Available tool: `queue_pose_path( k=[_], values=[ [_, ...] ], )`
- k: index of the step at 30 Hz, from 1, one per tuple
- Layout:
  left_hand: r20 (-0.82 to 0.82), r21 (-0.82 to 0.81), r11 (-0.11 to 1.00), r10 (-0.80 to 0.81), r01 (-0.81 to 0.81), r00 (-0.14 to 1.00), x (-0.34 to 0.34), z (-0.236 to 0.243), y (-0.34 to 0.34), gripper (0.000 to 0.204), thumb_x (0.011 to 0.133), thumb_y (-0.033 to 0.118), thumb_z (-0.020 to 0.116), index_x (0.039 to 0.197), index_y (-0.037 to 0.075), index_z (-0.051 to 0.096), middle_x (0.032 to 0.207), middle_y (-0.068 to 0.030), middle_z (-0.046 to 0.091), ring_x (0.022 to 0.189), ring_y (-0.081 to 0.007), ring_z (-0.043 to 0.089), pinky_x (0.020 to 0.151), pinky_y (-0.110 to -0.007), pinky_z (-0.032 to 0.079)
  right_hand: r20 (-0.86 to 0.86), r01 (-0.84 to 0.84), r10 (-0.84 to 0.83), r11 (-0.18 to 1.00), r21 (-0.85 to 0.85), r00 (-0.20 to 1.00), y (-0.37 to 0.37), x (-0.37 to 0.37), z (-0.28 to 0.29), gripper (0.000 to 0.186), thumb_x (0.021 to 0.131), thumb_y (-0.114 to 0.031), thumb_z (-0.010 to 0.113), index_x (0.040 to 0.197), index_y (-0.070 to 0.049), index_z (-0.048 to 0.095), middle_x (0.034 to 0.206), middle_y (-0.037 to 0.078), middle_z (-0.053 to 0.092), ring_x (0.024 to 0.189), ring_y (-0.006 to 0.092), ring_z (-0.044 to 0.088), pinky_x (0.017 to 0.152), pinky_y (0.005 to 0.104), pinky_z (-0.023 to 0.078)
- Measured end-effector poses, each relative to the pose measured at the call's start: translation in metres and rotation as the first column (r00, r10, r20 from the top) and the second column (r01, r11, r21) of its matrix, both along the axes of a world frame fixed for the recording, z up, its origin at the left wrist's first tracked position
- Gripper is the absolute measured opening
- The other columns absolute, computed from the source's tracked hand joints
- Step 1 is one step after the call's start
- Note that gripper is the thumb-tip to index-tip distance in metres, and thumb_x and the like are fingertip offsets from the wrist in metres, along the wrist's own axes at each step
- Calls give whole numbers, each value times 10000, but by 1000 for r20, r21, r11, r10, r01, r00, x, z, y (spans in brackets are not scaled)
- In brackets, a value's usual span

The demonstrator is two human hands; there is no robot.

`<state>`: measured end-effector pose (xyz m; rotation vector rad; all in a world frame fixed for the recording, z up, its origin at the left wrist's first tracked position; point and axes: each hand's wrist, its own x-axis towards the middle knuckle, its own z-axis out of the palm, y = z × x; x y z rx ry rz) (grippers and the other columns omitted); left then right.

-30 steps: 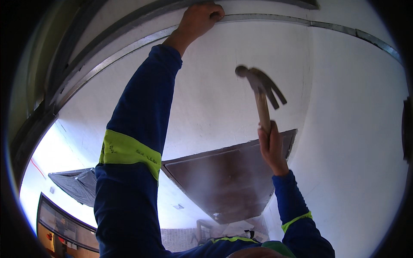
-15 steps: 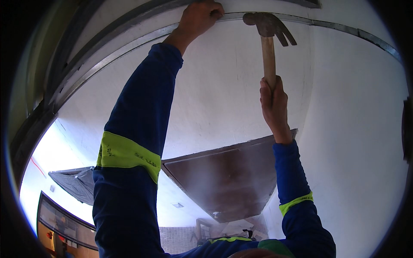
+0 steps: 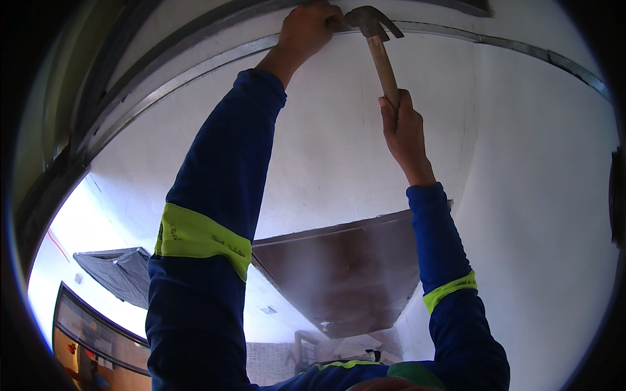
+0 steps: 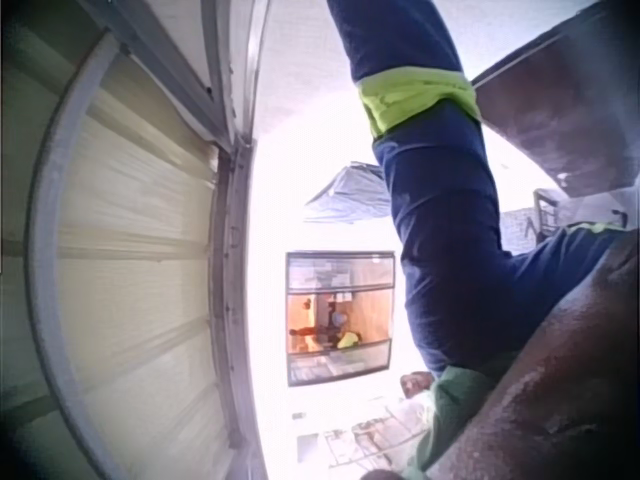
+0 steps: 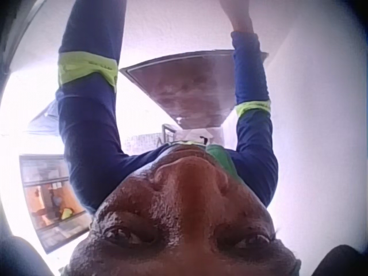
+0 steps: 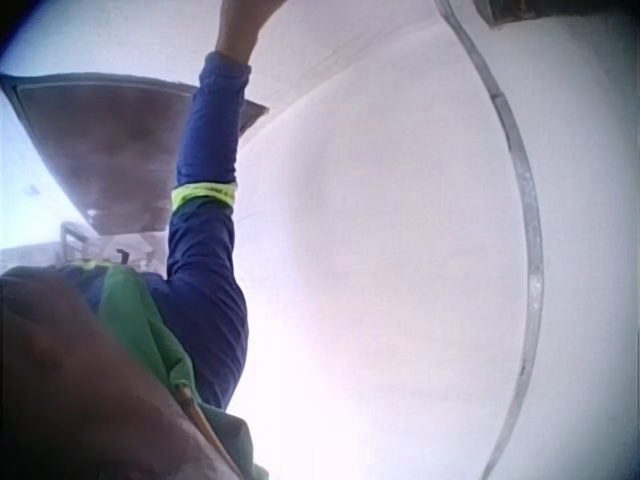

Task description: The person hammers a metal trim strip along the top edge of a wall, securing it with nails. They repeatedly position the strip and strike nails with a hammer, working along the ceiling line.

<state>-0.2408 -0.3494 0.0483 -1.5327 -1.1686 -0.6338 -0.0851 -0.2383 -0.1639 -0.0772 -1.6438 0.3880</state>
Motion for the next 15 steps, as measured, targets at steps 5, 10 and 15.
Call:
queue_pose_path(
  k=[5, 10, 15],
  values=[
    [-19, 49, 998, -32, 33, 999, -1, -1, 2, 97, 796, 36, 649, 841, 42, 735, 893, -176, 704, 849, -389, 680, 752, -463, 556, 20, 41, -41, 999, 27, 999, 3, 0, 1, 260, 1079, -279, 531, 1099, -19, 520, 643, 106, 581, 526, 236, 619, 513, 364, 487],
    [10, 62, 998, 4, -4, 1000, -4, -2, 4, 83, 794, 49, 669, 843, 35, 734, 891, -185, 699, 838, -397, 677, 749, -471, 553, -56, 73, -69, 994, 83, 996, 2, -3, 0, 263, 1077, -277, 534, 1099, -15, 514, 648, 116, 596, 554, 252, 656, 529, 361, 516],
    [55, 48, 999, -3, 0, 998, -5, -2, 5, 75, 795, 61, 678, 839, 37, 734, 886, -183, 700, 839, -397, 679, 741, -467, 550, 45, 83, -86, 995, 48, 995, 3, -1, 6, 262, 1073, -272, 541, 1107, -14, 512, 670, 126, 624, 557, 266, 667, 526, 360, 524]
  ],
)
